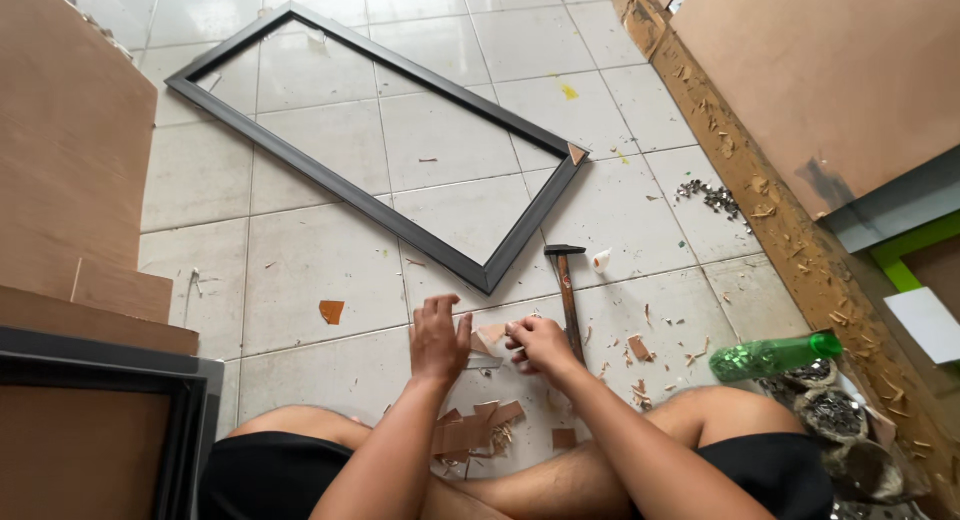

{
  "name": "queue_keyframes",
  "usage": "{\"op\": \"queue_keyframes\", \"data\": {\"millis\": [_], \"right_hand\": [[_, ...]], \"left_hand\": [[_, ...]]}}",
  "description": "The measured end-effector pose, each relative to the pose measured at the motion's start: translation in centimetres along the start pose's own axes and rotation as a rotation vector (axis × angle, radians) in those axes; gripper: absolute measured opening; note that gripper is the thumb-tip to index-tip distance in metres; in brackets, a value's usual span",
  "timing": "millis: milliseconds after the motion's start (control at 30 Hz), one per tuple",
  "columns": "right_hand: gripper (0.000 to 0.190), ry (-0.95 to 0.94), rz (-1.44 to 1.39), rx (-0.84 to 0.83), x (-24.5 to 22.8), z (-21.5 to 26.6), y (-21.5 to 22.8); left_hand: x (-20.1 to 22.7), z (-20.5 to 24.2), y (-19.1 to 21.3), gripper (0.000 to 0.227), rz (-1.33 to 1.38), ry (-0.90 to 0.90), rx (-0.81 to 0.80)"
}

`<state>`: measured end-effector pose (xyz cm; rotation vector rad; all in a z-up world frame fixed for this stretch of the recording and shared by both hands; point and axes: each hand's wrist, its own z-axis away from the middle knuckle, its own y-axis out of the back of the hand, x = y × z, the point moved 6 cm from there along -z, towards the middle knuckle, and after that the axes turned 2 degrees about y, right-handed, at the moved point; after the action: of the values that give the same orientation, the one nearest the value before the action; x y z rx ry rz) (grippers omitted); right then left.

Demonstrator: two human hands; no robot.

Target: The person assembles a rectangular picture frame by hand on a tiled floor. They apply glue to the corners and insert small triangular wooden corner pieces to reinforce the joints, using a hammer to tap them into place.

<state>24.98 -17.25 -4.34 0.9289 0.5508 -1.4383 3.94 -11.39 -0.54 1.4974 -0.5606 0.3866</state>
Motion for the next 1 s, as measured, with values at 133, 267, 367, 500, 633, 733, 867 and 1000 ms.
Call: {"op": "queue_keyframes", "data": {"millis": [133,267,367,500,633,733,867,1000], "right_hand": [[0.029,0.034,0.22,0.044,-4.3,3.2,2.0],[0.034,0.299,0.623,0.222,-5.9,2.4,6.8],[0.017,0.48,0.926,0.368,-5.9,1.9,8.9],[0.012,0.593,1.119,0.41,-4.1,3.0,8.4],[0.015,0.479,1.182,0.458,-3.6,3.4,9.4],[0.018,0.413,1.143,0.457,-5.3,5.5,8.9],[0.009,0.395,1.163,0.433,-4.1,3.9,7.7],[0.012,0.452,1.039,0.436,-3.3,0.8,7.2]], "left_hand": [[0.8,-0.4,-1.1,0.042,-0.072,-0.23,0.07],[1.6,0.9,-2.1,0.061,-0.072,-0.359,0.034],[2.0,1.3,-2.3,0.074,-0.139,-0.391,0.043],[2.5,1.9,-2.9,0.085,-0.347,-0.38,0.008],[3.6,1.6,-2.0,0.086,-0.385,-0.378,-0.078],[3.6,1.5,-2.3,0.087,-0.437,-0.371,-0.156],[3.2,1.6,-2.8,0.085,-0.438,-0.371,-0.134],[3.0,1.2,-3.0,0.087,-0.437,-0.367,-0.096]]}}
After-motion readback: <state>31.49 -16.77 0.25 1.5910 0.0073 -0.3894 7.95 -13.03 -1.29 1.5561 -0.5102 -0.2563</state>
